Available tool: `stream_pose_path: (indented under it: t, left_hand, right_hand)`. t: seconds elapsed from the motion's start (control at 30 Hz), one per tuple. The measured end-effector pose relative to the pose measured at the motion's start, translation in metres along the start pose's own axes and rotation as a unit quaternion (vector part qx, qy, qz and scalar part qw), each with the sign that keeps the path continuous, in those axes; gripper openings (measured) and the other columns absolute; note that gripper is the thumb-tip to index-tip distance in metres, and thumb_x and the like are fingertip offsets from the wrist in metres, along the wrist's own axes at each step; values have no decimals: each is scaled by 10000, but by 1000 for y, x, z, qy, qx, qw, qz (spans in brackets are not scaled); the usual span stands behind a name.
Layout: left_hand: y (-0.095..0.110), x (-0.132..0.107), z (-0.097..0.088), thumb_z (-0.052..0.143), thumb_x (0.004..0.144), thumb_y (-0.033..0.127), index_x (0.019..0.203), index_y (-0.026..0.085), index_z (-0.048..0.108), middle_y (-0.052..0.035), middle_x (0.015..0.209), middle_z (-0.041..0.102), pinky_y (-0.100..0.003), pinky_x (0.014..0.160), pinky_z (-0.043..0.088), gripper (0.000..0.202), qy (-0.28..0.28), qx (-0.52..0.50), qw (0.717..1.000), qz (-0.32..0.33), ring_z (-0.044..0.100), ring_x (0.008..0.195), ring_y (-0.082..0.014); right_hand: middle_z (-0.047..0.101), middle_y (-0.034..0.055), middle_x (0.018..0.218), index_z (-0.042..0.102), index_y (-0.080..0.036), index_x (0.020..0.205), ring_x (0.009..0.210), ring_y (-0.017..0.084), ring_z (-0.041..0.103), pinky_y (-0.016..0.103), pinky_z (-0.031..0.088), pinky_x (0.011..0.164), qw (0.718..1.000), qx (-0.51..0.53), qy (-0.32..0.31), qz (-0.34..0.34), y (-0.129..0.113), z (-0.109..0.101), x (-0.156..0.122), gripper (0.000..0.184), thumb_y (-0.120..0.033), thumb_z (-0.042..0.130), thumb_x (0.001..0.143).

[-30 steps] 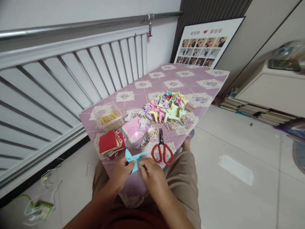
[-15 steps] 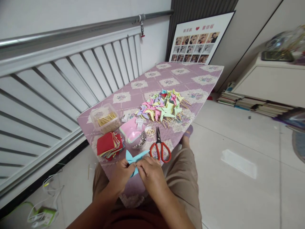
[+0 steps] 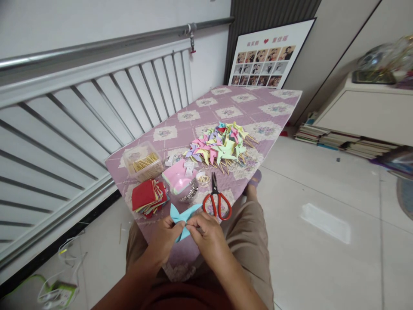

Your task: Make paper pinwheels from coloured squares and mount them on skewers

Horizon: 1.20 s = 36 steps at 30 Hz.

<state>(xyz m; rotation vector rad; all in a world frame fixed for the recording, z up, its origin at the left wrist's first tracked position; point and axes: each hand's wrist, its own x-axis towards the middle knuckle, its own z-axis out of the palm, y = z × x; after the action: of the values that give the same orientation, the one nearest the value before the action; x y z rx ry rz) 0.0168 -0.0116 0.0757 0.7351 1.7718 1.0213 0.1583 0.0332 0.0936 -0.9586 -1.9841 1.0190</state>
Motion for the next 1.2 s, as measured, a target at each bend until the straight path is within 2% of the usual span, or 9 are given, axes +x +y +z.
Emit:
stream_pose_path:
  t: [0.23, 0.4, 0.87, 1.07, 1.2]
  left_hand:
    - [-2, -1, -1, 613, 718, 345, 693, 172, 655, 3, 566, 572, -253, 511, 320, 180, -3, 2, 1000, 14, 450, 523, -130]
    - [0, -3, -1, 605, 716, 350, 689, 167, 639, 11, 553, 541, -246, 500, 301, 188, -3, 1, 1000, 13, 419, 511, -119]
    - [-2, -5, -6, 547, 742, 286, 676, 153, 598, 33, 559, 492, -233, 508, 306, 157, -20, 48, 995, 82, 389, 517, -101]
    - [2, -9, -5, 526, 737, 257, 650, 166, 551, 25, 582, 502, -239, 559, 347, 128, -9, 63, 987, 148, 421, 557, -111]
    - [2, -10, -5, 514, 737, 244, 637, 183, 519, 16, 603, 523, -248, 591, 360, 117, 29, 101, 972, 209, 460, 590, -126]
  right_hand:
    - [572, 17, 715, 548, -226, 665, 698, 177, 547, 268, 424, 626, 1000, -7, -6, -9, -2, -3, -1, 196, -206, 541, 860]
    - [541, 5, 690, 545, -220, 663, 673, 166, 522, 253, 409, 604, 1000, 10, -9, -10, -3, -1, -1, 197, -198, 541, 859]
    - [442, -28, 641, 532, -203, 625, 639, 143, 431, 253, 363, 610, 990, 116, -43, 75, -6, -2, -2, 218, -239, 560, 838]
    - [436, -38, 629, 544, -193, 642, 601, 128, 399, 251, 338, 570, 971, 191, -56, 129, -7, -2, -2, 213, -312, 585, 815]
    - [442, -45, 612, 542, -189, 631, 579, 119, 389, 248, 326, 561, 955, 240, -56, 166, -3, 1, -1, 227, -348, 611, 777]
